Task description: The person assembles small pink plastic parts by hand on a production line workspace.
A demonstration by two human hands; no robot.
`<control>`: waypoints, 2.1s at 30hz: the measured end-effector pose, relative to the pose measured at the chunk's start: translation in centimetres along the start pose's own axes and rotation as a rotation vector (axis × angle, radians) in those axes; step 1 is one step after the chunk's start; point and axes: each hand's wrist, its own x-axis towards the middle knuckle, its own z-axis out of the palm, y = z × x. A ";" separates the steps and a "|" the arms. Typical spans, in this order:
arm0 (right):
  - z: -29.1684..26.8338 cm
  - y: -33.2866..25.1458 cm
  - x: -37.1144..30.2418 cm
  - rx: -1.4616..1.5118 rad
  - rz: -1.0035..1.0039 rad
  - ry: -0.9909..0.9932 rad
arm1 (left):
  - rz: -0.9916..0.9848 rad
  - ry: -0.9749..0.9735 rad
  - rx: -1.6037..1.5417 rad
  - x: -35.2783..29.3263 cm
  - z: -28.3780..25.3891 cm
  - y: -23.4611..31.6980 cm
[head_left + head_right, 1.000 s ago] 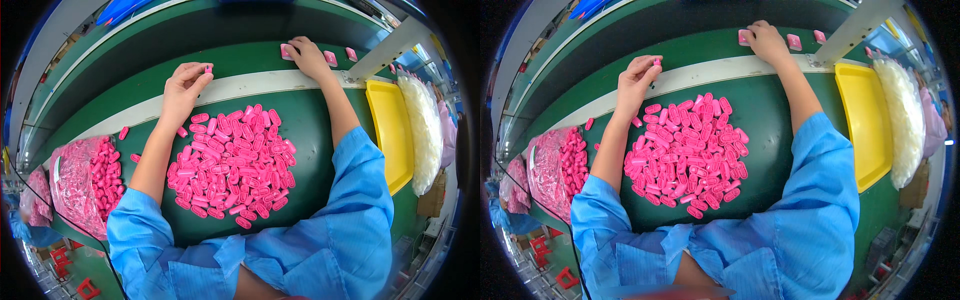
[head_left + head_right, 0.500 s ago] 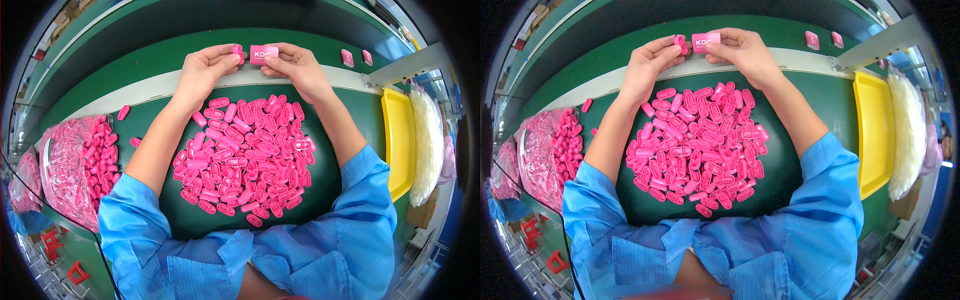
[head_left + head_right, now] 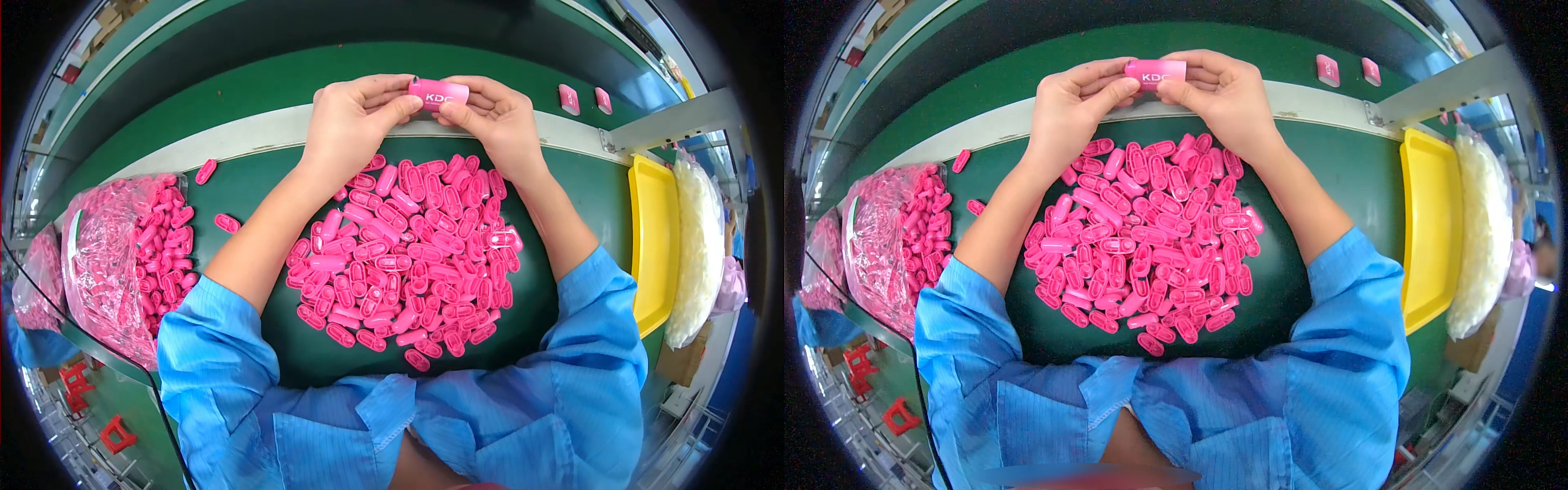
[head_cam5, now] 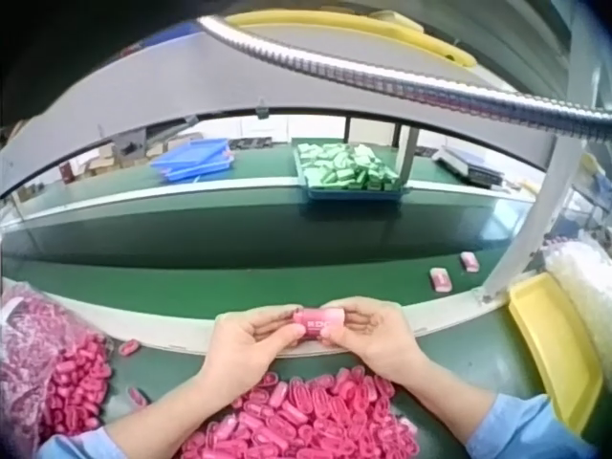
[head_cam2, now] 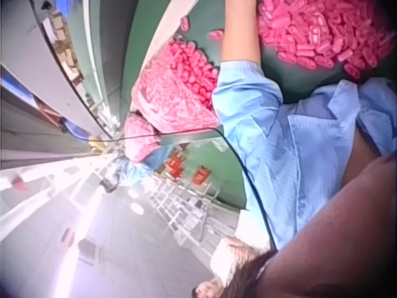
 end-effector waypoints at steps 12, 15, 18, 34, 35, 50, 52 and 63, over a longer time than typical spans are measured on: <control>0.3 -0.4 -0.3 -0.025 0.017 0.006 | 0.070 0.032 0.039 -0.2 0.2 -0.3; 0.5 -0.7 -0.3 -0.046 -0.027 0.000 | 0.076 0.011 0.050 -0.4 0.1 -0.2; 0.4 -0.9 -0.2 -0.013 0.094 -0.018 | 0.088 -0.020 0.138 -0.6 0.6 -0.2; -0.1 -1.4 0.2 0.042 0.185 -0.009 | -0.067 -0.169 -0.007 -0.1 0.2 1.0; -0.3 -1.4 0.2 0.091 0.249 -0.016 | -0.155 -0.222 -0.117 -0.2 -0.2 1.1; 1.4 -1.0 0.5 -0.044 -0.049 0.067 | 0.162 0.039 0.127 0.8 0.8 0.1; 1.5 -0.5 0.8 -0.021 -0.026 0.089 | -0.060 -0.032 0.257 3.3 -1.6 -1.0; -4.9 1.6 1.4 -0.746 -0.206 0.128 | 0.100 -0.070 0.905 1.5 -4.5 1.8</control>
